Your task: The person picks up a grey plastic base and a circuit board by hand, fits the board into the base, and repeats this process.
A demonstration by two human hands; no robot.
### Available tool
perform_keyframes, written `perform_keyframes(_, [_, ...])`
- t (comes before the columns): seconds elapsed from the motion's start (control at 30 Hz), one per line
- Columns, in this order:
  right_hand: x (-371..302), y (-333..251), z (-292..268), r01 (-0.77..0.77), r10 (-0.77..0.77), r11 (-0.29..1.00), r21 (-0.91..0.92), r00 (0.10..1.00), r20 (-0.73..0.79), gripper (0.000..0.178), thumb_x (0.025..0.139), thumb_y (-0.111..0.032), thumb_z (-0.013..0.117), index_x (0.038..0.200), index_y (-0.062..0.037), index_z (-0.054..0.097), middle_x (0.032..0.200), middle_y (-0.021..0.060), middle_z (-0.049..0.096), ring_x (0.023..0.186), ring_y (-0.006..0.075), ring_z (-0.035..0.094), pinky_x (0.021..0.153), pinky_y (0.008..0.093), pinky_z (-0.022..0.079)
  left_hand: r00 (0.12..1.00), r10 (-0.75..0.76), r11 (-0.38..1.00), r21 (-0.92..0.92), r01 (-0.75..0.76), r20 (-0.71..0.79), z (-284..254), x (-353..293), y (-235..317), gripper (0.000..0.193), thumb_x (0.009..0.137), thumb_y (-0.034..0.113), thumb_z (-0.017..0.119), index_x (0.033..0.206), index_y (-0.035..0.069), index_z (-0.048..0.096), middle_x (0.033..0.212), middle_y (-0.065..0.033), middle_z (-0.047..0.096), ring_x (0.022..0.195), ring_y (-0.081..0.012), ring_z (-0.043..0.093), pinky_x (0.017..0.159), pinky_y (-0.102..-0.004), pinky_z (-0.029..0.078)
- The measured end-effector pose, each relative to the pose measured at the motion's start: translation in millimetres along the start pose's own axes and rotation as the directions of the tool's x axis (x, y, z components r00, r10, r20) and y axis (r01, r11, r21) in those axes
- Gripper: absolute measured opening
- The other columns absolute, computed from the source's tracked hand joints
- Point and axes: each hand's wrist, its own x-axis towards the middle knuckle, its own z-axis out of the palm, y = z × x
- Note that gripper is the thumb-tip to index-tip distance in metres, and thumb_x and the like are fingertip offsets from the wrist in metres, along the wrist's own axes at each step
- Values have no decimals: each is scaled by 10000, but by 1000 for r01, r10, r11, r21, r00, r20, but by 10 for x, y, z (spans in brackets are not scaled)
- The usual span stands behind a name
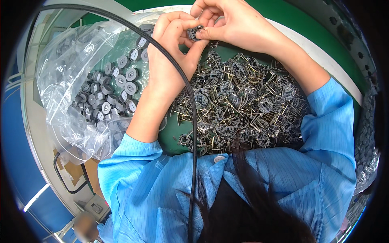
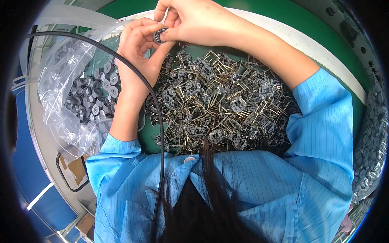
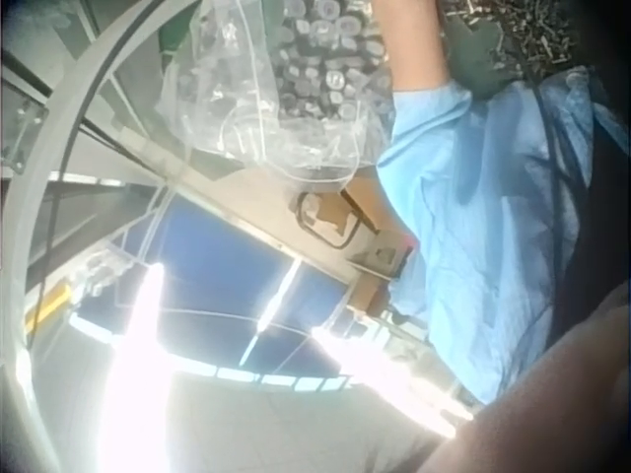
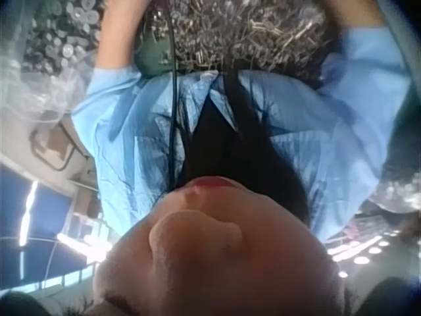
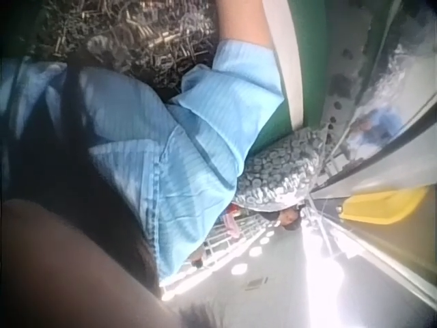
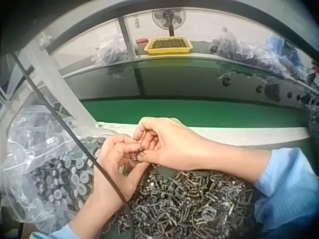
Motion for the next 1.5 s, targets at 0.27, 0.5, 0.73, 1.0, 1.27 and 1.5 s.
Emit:
perform_keyframes(0.27, [634,778,-728,-70,-81,936,-345,912,-403,267,802,-147,760,944,38,631,783,70,652,711,158,611,695,293,509,893,-358,925,229,301,271,-627,80,218,413,759,-93,625,1148,45,604,1144,-153,574,933,-253,651,757,-345,558])
perform_keyframes(0.5, [1194,1465,-1655,-376,32,826,-421,776,-629,347,807,-259,736,1007,17,670,932,180,703,906,297,678,813,372,524,859,-276,961,150,234,431,-777,-402,334,498,735,-112,596,1196,75,606,1216,-128,610,1155,-352,557,927,-403,491])
perform_keyframes(0.73, [635,792,-1047,11,-102,956,-293,949,-297,293,822,-141,676,1070,11,645,968,108,686,906,225,645,806,332,515,916,-117,960,281,5,385,-542,-317,176,462,731,14,753,1165,103,624,1090,-70,661,839,-244,650,728,-325,516])
perform_keyframes(1.0, [-29,370,-125,475,-368,837,-271,856,363,268,793,7,635,1053,-55,652,900,83,595,765,208,588,682,334,490,826,-418,893,5,450,377,-525,94,87,201,882,9,623,1082,11,642,824,-83,688,766,-145,658,711,-275,525])
perform_keyframes(1.27, [42,385,-194,254,-199,858,-446,966,166,167,811,-79,694,929,37,672,753,158,674,700,228,666,683,333,524,863,-139,986,152,73,486,-616,-251,215,369,736,-82,629,1066,79,665,1189,-110,624,1113,-331,604,905,-398,503])
perform_keyframes(1.5, [45,303,-260,77,-22,925,-372,988,150,160,811,-95,705,894,41,681,752,155,691,703,208,677,671,330,529,912,-77,996,78,50,402,-397,-114,108,206,872,82,676,1078,81,691,1080,-94,675,885,-208,661,700,-303,521])
